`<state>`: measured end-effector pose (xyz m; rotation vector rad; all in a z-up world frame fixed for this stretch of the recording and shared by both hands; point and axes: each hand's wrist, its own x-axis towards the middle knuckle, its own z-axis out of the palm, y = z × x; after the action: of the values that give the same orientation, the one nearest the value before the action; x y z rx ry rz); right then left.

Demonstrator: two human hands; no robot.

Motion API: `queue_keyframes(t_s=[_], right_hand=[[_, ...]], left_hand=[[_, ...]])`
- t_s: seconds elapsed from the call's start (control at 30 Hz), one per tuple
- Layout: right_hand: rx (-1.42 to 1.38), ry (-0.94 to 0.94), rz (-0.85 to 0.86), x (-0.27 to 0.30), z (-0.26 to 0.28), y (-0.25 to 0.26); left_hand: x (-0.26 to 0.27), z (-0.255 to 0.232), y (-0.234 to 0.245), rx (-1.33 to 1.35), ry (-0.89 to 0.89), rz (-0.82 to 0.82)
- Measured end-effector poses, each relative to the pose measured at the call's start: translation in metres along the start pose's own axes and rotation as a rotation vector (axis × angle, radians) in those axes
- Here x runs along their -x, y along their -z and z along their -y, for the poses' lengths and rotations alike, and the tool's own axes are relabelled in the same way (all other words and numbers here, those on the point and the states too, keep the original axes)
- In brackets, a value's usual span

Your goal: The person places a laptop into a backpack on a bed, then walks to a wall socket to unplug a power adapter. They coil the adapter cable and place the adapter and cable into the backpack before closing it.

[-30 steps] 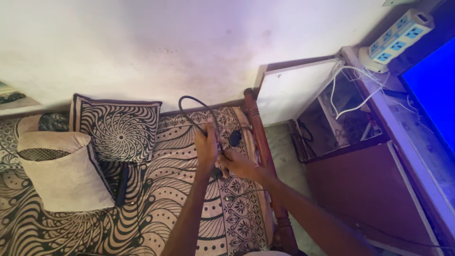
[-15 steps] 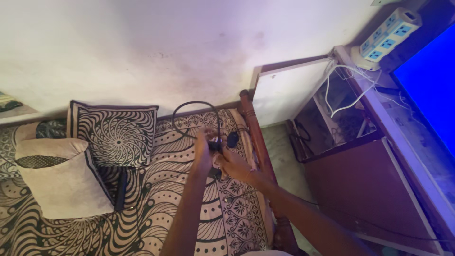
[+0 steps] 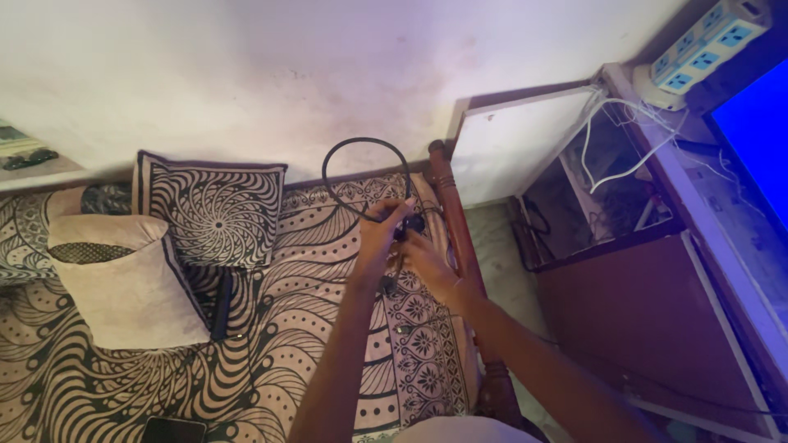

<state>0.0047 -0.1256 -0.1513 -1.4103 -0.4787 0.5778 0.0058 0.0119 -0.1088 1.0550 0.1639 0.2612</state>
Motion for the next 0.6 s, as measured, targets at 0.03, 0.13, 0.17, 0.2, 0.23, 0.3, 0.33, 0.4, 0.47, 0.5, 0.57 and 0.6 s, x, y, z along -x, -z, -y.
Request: queue_keyframes(t_s=[0.03,0.13,0.17,0.2,0.23,0.3,0.33,0.4,0.47,0.5,0.57,0.6], right_hand=[[0.01,0.063,0.025,0.002,0.003,-0.001],[-0.324,-0.204,-0.17,0.004,0.02,-0.01],[-0.355,-0.207,-0.202,0.003,0.028,-0.014],[-0.386,-0.209,-0.235,0.002,0.036,-0.018],[-0.419,-0.211,-0.267,0.001,0.044,-0.022],[-0.253,-0.128,-0.259,0.008,0.058,-0.022],[-0.17,-0.086,-0.257,0.01,0.064,-0.02],[-0.105,-0.111,-0.229,0.006,0.072,-0.016],[-0.075,-0.142,-0.243,0.004,0.075,-0.007],[-0.077,-0.162,-0.269,0.003,0.076,-0.003],[-0.076,-0.172,-0.295,0.001,0.076,0.003],[-0.073,-0.161,-0.295,0.001,0.076,0.004]], left_hand=[[0.002,-0.001,0.0,-0.027,0.018,-0.036],[0.007,-0.006,-0.001,-0.099,0.029,0.055],[0.008,-0.009,-0.001,-0.118,0.061,0.076],[0.011,-0.011,0.0,-0.138,0.093,0.098],[0.013,-0.013,0.002,-0.16,0.124,0.118],[0.017,-0.015,0.005,-0.139,0.11,0.203],[0.019,-0.014,0.006,-0.128,0.103,0.248],[0.02,-0.01,0.01,-0.165,0.184,0.131],[0.021,-0.004,0.017,-0.214,0.148,0.031],[0.024,-0.003,0.026,-0.245,0.073,-0.014],[0.029,-0.003,0.046,-0.303,-0.018,0.022],[0.032,-0.003,0.056,-0.331,-0.033,0.104]])
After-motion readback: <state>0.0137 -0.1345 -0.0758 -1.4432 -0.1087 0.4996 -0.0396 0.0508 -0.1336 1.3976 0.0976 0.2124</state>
